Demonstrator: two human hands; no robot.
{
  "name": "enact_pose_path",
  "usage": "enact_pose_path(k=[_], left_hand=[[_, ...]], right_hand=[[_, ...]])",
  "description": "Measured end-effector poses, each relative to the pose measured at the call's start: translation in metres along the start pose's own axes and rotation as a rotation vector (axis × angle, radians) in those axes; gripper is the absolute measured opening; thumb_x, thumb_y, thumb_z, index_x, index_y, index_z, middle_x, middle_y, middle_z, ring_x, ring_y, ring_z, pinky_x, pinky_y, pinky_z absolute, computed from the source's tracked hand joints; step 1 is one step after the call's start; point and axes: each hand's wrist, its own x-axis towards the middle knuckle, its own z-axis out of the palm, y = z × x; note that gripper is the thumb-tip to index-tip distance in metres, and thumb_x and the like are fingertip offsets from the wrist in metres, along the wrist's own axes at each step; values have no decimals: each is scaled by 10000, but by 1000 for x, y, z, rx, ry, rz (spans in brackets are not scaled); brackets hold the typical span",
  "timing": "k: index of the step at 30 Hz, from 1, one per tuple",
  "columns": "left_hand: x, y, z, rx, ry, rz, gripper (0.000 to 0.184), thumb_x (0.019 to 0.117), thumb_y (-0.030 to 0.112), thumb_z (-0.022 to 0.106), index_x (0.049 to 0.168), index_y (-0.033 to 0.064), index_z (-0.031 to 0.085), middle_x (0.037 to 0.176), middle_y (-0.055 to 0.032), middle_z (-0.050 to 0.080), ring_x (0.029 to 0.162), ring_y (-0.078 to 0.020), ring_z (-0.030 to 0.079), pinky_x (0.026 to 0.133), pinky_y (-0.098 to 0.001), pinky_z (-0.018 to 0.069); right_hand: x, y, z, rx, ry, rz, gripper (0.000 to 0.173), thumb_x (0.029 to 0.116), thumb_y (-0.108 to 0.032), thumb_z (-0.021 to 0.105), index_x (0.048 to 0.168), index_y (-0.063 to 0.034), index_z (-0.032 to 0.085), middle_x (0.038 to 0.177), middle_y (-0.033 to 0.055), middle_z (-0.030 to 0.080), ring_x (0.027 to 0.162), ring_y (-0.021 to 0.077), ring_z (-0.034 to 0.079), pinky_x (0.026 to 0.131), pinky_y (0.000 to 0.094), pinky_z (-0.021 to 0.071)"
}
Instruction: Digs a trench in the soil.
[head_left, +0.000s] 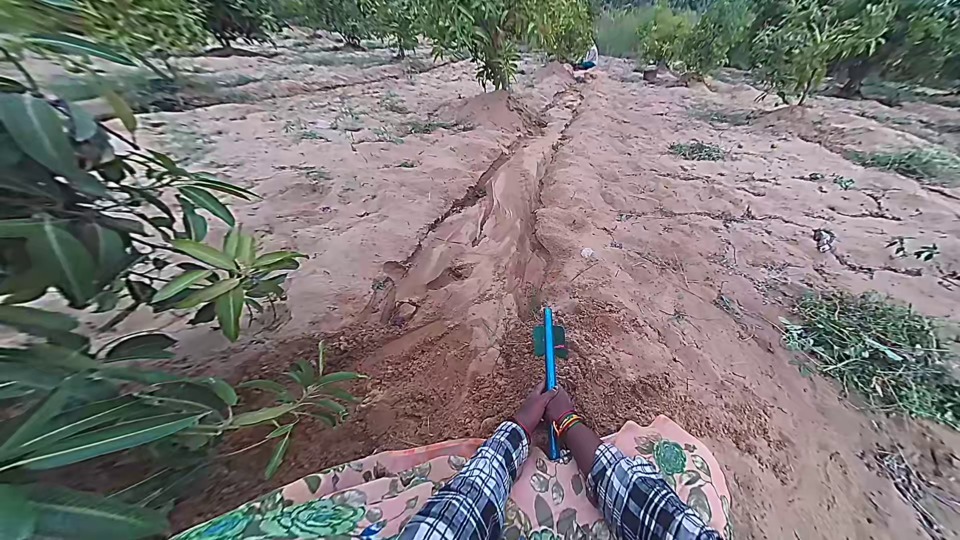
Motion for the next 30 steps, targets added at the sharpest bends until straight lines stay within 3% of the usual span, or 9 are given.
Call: enact_pose_path(k=[4, 7, 11, 17, 21, 24, 26, 27, 30], left_hand=[[-4, 4, 0, -19, -19, -30, 631, 1090, 407, 497, 1638, 194, 266, 1565, -201, 447, 1388, -374, 499, 1074, -617, 452], [-8, 7, 2, -54, -18, -44, 594, 1096, 380, 494, 1622, 187, 299, 1488, -227, 509, 1299, -384, 560, 1004, -607, 497], [-11, 11, 1, -64, -23, -48, 598, 1099, 370, 490, 1629, 183, 286, 1506, -216, 501, 1321, -362, 551, 1034, -573, 490], [-11, 14, 0, -97, -25, -19, 554, 1098, 338, 500, 1591, 133, 353, 1434, -212, 557, 1229, -311, 607, 1000, -495, 520], [-10, 12, 2, -112, -21, 0, 556, 1098, 316, 501, 1594, 117, 348, 1452, -206, 548, 1245, -300, 603, 1013, -488, 516], [-5, 6, 4, -95, 12, 100, 557, 1090, 286, 518, 1576, 56, 373, 1487, -198, 537, 1315, -267, 571, 1097, -453, 467], [-11, 16, 8, -71, 23, 211, 552, 1083, 233, 530, 1565, 12, 377, 1512, -202, 514, 1356, -238, 538, 1143, -408, 424], [-17, 25, 9, -60, 18, 266, 560, 1079, 213, 537, 1565, -6, 366, 1522, -213, 499, 1374, -236, 522, 1160, -396, 407], [-32, 55, 15, -40, -15, 428, 563, 1058, 194, 561, 1548, -17, 384, 1441, -206, 564, 1283, -183, 583, 1113, -353, 453]], right_hand=[[6, 0, 0, 4, 10, 2, 387, 1058, 12, 462, 1418, 151, 455, 1440, 322, 528, 1354, 349, 528, 1149, 418, 365], [14, 6, 3, 20, 6, 2, 405, 1054, 13, 477, 1436, 143, 442, 1445, 318, 525, 1358, 347, 525, 1155, 415, 366], [25, 9, 8, 24, 25, 7, 378, 1069, -4, 462, 1419, 139, 459, 1420, 308, 547, 1321, 330, 555, 1132, 405, 387], [36, 10, 8, 29, 23, 21, 407, 1066, -13, 472, 1444, 134, 440, 1443, 309, 534, 1354, 342, 536, 1152, 422, 374], [43, 14, 12, 28, 46, 40, 413, 1078, -11, 436, 1466, 129, 417, 1467, 304, 519, 1386, 345, 515, 1171, 427, 355], [51, 20, 16, -34, 98, 10, 411, 1106, -56, 373, 1479, 110, 424, 1468, 280, 535, 1378, 320, 537, 1170, 412, 374], [66, 42, 26, -42, 243, -193, 417, 1117, -89, 348, 1456, 138, 435, 1399, 310, 576, 1307, 339, 591, 1131, 395, 420], [77, 52, 32, 4, 365, -323, 406, 1100, -88, 396, 1403, 169, 486, 1309, 337, 622, 1219, 363, 643, 1082, 396, 469], [64, 21, 10, 126, 321, -217, 362, 1071, -32, 498, 1385, 147, 518, 1353, 308, 610, 1278, 346, 605, 1128, 405, 417]])
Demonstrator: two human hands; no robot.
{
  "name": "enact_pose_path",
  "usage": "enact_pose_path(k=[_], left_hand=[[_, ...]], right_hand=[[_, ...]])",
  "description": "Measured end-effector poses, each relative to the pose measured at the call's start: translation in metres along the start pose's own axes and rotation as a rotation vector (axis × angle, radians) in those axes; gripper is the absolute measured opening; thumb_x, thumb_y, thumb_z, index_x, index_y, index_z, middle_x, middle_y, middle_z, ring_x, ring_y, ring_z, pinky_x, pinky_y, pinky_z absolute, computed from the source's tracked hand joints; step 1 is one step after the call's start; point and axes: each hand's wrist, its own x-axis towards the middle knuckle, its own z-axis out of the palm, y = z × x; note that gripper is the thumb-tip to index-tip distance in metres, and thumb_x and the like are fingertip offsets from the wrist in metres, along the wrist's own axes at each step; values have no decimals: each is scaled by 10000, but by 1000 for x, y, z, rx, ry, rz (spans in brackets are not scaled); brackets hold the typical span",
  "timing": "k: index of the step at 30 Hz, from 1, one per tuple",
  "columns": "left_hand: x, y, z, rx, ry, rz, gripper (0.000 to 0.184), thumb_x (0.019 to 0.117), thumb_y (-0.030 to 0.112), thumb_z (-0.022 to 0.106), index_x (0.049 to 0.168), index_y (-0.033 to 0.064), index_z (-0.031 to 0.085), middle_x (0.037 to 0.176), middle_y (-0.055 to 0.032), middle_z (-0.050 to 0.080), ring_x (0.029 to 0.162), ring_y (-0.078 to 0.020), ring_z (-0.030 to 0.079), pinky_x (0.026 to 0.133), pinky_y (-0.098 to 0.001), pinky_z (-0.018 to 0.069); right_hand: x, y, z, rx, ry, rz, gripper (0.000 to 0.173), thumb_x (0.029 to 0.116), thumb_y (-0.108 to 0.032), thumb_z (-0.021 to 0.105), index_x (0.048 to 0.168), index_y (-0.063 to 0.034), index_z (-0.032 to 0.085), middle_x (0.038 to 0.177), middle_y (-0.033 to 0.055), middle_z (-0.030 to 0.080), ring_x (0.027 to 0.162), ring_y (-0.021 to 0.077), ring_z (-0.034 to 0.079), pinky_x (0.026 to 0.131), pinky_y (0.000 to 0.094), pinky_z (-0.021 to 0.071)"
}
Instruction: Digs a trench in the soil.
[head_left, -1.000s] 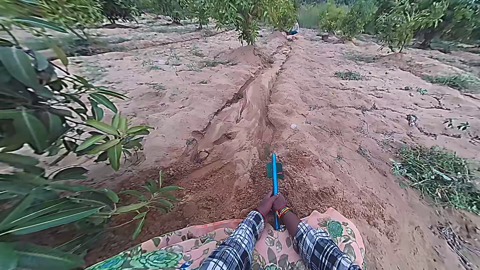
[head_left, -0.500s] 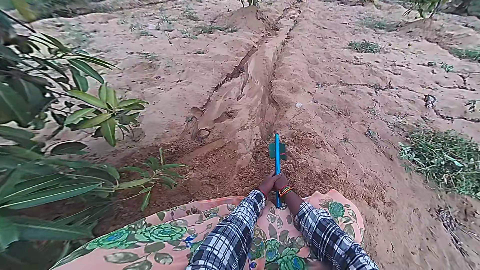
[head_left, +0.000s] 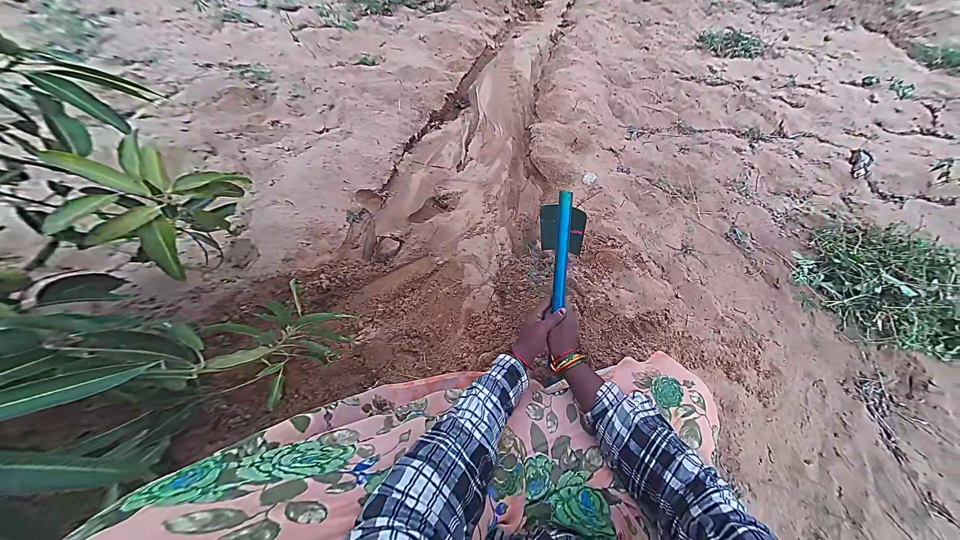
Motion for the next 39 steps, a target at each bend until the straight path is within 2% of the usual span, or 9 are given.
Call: enact_pose_path(k=[4, 7, 12, 17, 20, 25, 31, 36, 39], left_hand=[[2, 9, 7, 7, -63, 80, 574, 1045, 203, 576, 1544, -15, 392, 1414, -180, 593, 1252, -148, 604, 1098, -330, 471], [5, -2, 12, 98, -52, -119, 571, 1067, 261, 541, 1554, 2, 394, 1511, -195, 512, 1360, -220, 532, 1151, -378, 413], [12, -35, 2, 131, -128, -388, 534, 1113, 337, 455, 1588, 106, 381, 1501, -190, 527, 1325, -280, 561, 1087, -480, 461], [-4, 2, 19, 179, -24, -367, 517, 1125, 320, 410, 1581, 78, 382, 1535, -226, 473, 1372, -318, 506, 1127, -502, 394], [0, -25, 14, 189, -70, -240, 638, 1117, 454, 346, 1643, 116, 221, 1649, -199, 328, 1490, -314, 393, 1207, -524, 335], [-5, -21, 25, 103, -38, -121, 710, 1103, 498, 304, 1654, 74, 161, 1693, -189, 235, 1552, -266, 286, 1265, -467, 246], [-7, -17, 22, 144, -95, -190, 707, 1108, 522, 148, 1638, 58, 199, 1671, -189, 283, 1519, -254, 346, 1241, -460, 296], [-6, -41, 20, 83, -66, -476, 802, 1066, 647, 125, 1512, 61, 442, 1365, -237, 589, 1196, -340, 613, 995, -549, 503], [-5, -46, 22, 62, -52, -489, 814, 1056, 665, 119, 1563, 88, 387, 1442, -234, 550, 1271, -349, 585, 1040, -563, 483]], right_hand=[[-1, 0, -2, 51, 122, -43, 335, 1052, -8, 515, 1328, 178, 549, 1295, 340, 629, 1240, 371, 623, 1112, 405, 428], [3, 4, 1, 18, 39, 187, 413, 1095, -31, 423, 1478, 123, 410, 1440, 294, 554, 1338, 333, 566, 1149, 397, 401], [52, 105, 58, 15, 35, 247, 408, 1116, -178, 414, 1449, 48, 478, 1330, 289, 621, 1249, 384, 612, 1080, 508, 465], [21, 30, 21, 7, -137, 503, 445, 1130, -86, 316, 1566, 1, 344, 1569, 211, 454, 1460, 315, 441, 1194, 444, 330], [44, 86, 50, 99, 181, 203, 377, 1113, -152, 431, 1374, 97, 541, 1276, 302, 645, 1216, 386, 627, 1073, 489, 468], [60, 79, 33, 115, 292, 2, 350, 1020, -116, 618, 1316, 65, 579, 1127, 255, 692, 1071, 339, 674, 985, 467, 520], [64, 74, 28, 142, 213, -21, 319, 1006, -97, 626, 1276, 67, 586, 1057, 236, 680, 985, 308, 660, 921, 450, 524], [70, 90, 32, 268, -39, 275, 388, 1060, -109, 552, 1420, 19, 486, 1277, 230, 613, 1138, 279, 608, 991, 422, 484], [70, 88, 30, 295, -56, 299, 395, 1062, -115, 550, 1431, 11, 488, 1287, 231, 621, 1139, 282, 617, 998, 434, 488]])
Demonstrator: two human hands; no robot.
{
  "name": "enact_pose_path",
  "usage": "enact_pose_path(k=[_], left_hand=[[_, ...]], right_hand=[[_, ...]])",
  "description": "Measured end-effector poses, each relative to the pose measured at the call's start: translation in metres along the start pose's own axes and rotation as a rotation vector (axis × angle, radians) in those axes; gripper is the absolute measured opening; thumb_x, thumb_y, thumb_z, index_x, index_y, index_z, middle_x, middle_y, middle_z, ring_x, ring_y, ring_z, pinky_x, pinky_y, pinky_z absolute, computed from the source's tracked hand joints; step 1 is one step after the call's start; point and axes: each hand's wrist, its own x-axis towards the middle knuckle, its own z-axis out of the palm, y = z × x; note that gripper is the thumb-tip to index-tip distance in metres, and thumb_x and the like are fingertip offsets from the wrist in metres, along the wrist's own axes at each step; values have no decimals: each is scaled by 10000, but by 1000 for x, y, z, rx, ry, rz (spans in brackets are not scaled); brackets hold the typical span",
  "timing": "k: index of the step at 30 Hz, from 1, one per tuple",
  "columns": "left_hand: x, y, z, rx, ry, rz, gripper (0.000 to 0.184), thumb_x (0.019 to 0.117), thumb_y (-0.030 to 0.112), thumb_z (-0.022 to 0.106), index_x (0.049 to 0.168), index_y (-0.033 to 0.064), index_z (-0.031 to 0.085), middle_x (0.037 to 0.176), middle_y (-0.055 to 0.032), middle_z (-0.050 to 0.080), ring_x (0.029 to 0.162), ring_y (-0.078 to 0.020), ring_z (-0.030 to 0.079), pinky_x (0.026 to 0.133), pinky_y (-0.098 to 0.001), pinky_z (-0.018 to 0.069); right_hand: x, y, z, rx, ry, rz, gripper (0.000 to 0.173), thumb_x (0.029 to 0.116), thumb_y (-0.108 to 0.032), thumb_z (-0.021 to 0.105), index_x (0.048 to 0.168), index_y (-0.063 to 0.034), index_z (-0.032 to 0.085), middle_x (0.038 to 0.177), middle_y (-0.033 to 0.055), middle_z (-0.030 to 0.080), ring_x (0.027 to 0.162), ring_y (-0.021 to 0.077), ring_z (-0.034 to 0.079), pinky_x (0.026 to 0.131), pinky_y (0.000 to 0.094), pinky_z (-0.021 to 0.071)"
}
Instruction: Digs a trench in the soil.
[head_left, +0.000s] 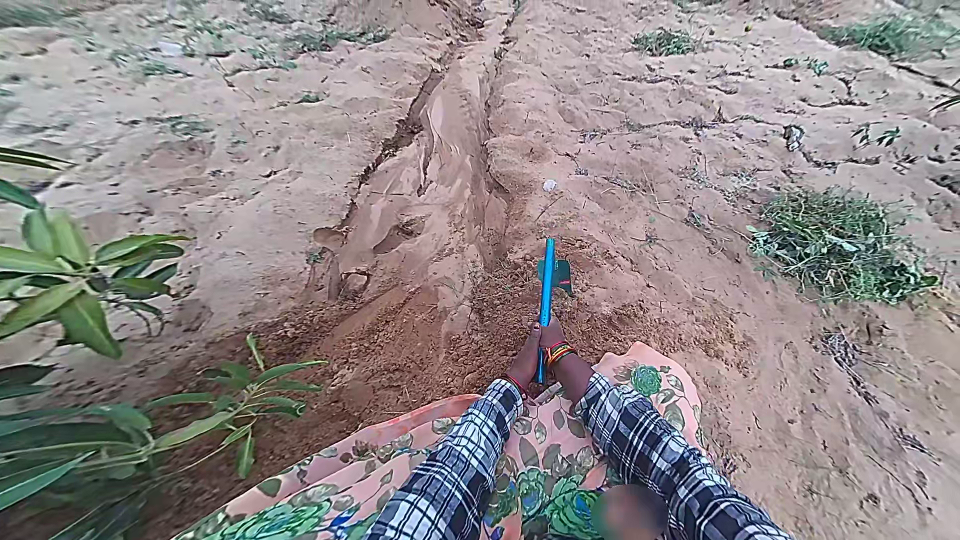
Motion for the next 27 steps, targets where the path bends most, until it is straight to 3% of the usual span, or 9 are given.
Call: enact_pose_path(k=[6, 8, 10, 11, 13, 16, 20, 24, 27], left_hand=[[-3, -5, 5, -39, 45, 110, 770, 1083, 605, 117, 1512, 55, 441, 1401, -224, 573, 1250, -308, 589, 1044, -513, 482], [-15, 2, 9, 8, 66, 164, 736, 1109, 538, 116, 1542, 10, 392, 1467, -267, 517, 1316, -340, 553, 1089, -521, 453], [-51, 38, 26, 65, 115, 116, 632, 1138, 406, 100, 1576, 7, 321, 1507, -263, 464, 1326, -331, 516, 1102, -487, 405], [-60, 50, 31, 81, 134, 71, 609, 1142, 378, 100, 1572, 8, 322, 1513, -256, 453, 1332, -329, 498, 1112, -486, 379], [-31, 17, 20, 114, 166, 174, 658, 1138, 420, 120, 1529, -34, 390, 1479, -292, 497, 1336, -367, 530, 1107, -530, 426], [0, -11, 8, 124, 191, 204, 723, 1118, 510, 131, 1533, -12, 408, 1516, -273, 479, 1406, -367, 481, 1162, -556, 374], [-11, -8, 16, 220, 295, 219, 658, 1139, 426, 162, 1501, -36, 460, 1499, -277, 508, 1423, -377, 476, 1193, -556, 340], [-16, -7, 16, 219, 352, 393, 586, 1145, 321, 216, 1434, -98, 505, 1442, -289, 556, 1379, -350, 529, 1192, -490, 370], [-16, -3, 15, 142, 410, 557, 532, 1129, 244, 246, 1464, -111, 459, 1447, -286, 551, 1379, -320, 531, 1202, -441, 365]], right_hand=[[-14, 0, -3, -49, 7, -99, 373, 1067, -118, 537, 1389, 65, 497, 1243, 262, 621, 1103, 301, 623, 960, 426, 503], [-65, -47, -19, -106, -20, 38, 412, 1092, -85, 471, 1474, 64, 433, 1413, 268, 558, 1282, 313, 572, 1080, 414, 438], [-91, -75, -28, -125, -40, 154, 422, 1099, -70, 446, 1501, 52, 402, 1477, 250, 515, 1345, 302, 528, 1121, 402, 393], [-84, -66, -26, -136, -47, 120, 427, 1099, -81, 453, 1498, 64, 401, 1464, 265, 518, 1333, 316, 532, 1114, 410, 397], [-34, -11, -11, -162, -36, -105, 439, 1086, -156, 511, 1432, 107, 448, 1333, 316, 590, 1217, 364, 609, 1036, 449, 487], [6, 9, 2, -109, -32, -40, 447, 1068, -180, 565, 1434, 57, 470, 1320, 282, 605, 1217, 349, 602, 1060, 474, 461], [-2, 13, 4, -43, 64, -47, 460, 1065, -217, 577, 1434, 44, 491, 1313, 279, 614, 1219, 367, 599, 1062, 504, 457], [-8, 6, 5, 41, 140, -205, 335, 1012, -163, 634, 1277, 39, 593, 1082, 225, 664, 986, 314, 639, 908, 487, 508], [-18, -9, 7, 92, 94, -370, 209, 970, -98, 644, 1135, 26, 609, 864, 109, 597, 751, 177, 571, 716, 362, 495]])
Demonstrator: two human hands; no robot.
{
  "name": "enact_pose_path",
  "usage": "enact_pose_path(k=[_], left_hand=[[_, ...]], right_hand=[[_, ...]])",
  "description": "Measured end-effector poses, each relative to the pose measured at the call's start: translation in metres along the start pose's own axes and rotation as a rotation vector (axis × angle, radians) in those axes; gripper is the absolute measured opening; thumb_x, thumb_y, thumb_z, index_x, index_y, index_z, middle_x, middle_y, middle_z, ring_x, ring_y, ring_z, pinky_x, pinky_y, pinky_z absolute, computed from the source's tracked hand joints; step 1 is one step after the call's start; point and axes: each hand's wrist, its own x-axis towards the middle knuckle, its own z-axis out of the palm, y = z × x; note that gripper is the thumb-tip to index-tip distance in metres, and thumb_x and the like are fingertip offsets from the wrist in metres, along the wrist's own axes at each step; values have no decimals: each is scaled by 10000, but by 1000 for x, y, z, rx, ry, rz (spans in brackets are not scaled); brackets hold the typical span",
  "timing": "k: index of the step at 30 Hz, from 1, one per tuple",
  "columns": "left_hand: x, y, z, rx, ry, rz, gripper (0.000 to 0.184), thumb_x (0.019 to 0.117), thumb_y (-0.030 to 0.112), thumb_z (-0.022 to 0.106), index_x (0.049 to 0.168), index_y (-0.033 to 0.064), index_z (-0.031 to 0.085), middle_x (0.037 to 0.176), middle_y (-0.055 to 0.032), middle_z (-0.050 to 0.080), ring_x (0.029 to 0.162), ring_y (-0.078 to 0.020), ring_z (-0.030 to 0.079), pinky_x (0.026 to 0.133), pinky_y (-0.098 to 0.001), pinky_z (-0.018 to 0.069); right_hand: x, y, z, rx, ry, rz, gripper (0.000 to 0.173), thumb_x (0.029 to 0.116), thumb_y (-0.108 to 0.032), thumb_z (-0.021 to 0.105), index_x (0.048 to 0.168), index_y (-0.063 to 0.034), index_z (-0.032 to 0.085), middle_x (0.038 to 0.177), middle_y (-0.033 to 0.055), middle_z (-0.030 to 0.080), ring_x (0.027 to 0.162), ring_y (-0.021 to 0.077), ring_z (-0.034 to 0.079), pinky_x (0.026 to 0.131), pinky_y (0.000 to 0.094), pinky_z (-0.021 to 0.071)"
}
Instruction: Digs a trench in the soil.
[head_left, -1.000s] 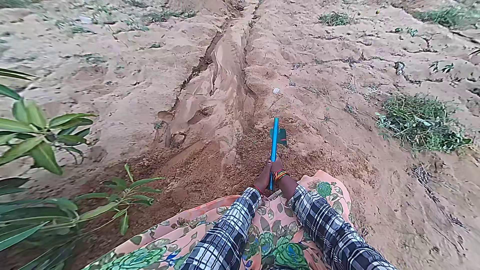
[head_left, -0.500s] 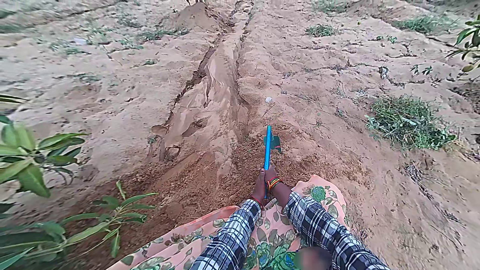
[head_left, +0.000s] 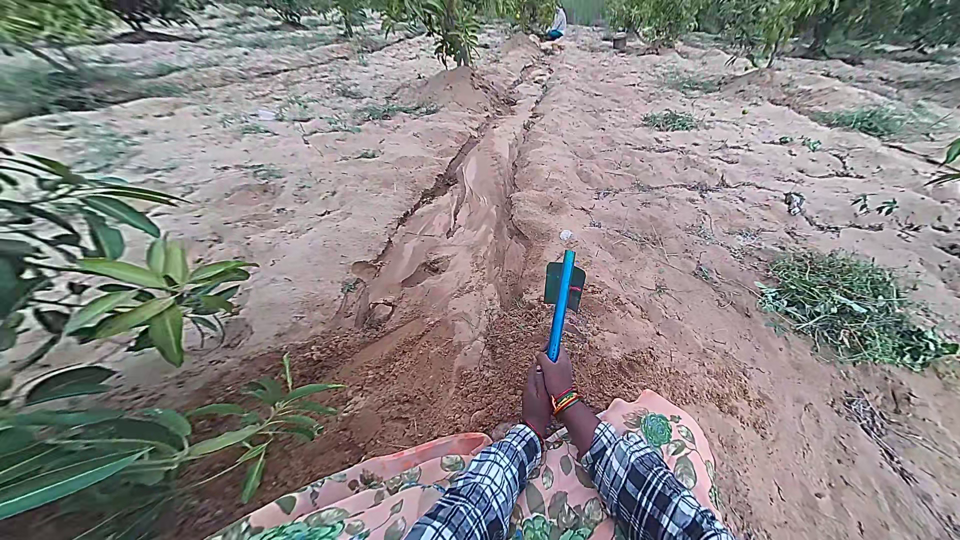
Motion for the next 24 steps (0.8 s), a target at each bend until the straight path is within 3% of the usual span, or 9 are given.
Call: enact_pose_path(k=[2, 4, 6, 7, 11, 15, 20, 24], left_hand=[[1, -2, -3, -22, 38, 17, 534, 1123, 240, 244, 1471, -114, 442, 1423, -294, 564, 1350, -325, 555, 1177, -452, 393], [1, -6, -7, -10, 25, -33, 539, 1128, 250, 228, 1457, -118, 444, 1408, -304, 559, 1341, -338, 548, 1164, -457, 400], [1, -6, -12, 80, -98, -208, 582, 1148, 305, 176, 1539, -88, 357, 1555, -302, 427, 1470, -368, 418, 1239, -492, 297], [1, -7, -12, 138, -149, -297, 609, 1149, 351, 155, 1553, -59, 353, 1571, -287, 417, 1477, -377, 411, 1235, -524, 297], [3, -16, -7, 176, -181, -358, 638, 1142, 398, 138, 1532, -33, 402, 1515, -277, 488, 1421, -387, 480, 1192, -549, 357], [1, -20, -6, 126, -167, -327, 619, 1146, 375, 153, 1529, -46, 398, 1533, -278, 466, 1436, -379, 462, 1206, -536, 340], [-3, -9, -8, 245, -174, -320, 588, 1152, 324, 168, 1517, -67, 411, 1541, -286, 458, 1456, -381, 443, 1225, -521, 314], [0, -19, -4, 225, -155, -322, 602, 1150, 345, 173, 1499, -66, 440, 1499, -289, 503, 1421, -387, 482, 1205, -530, 344]], right_hand=[[-1, -5, 3, 6, -78, -1, 219, 970, -99, 635, 1148, 26, 612, 856, 101, 598, 735, 163, 571, 704, 352, 496], [5, 8, 8, -7, -127, 121, 301, 992, -136, 626, 1244, 29, 599, 989, 171, 647, 864, 233, 616, 806, 422, 513], [12, 24, 12, -25, -126, 268, 373, 1036, -170, 606, 1337, 45, 560, 1152, 237, 654, 1029, 299, 630, 928, 470, 496], [14, 29, 11, -44, -120, 329, 401, 1054, -209, 594, 1363, 42, 557, 1211, 246, 652, 1090, 311, 628, 972, 477, 485], [8, 27, 5, -117, -113, 401, 454, 1076, -302, 563, 1393, 23, 548, 1303, 257, 628, 1209, 342, 601, 1049, 511, 451], [6, 29, 5, -136, -121, 398, 446, 1079, -292, 550, 1399, 18, 543, 1306, 256, 628, 1221, 347, 598, 1048, 518, 453], [10, 36, 6, -119, -103, 368, 433, 1067, -275, 578, 1386, 17, 556, 1284, 254, 636, 1192, 342, 607, 1037, 513, 455], [10, 39, 7, -97, -78, 359, 397, 1060, -245, 587, 1351, 25, 563, 1215, 247, 650, 1113, 331, 624, 982, 501, 479]])
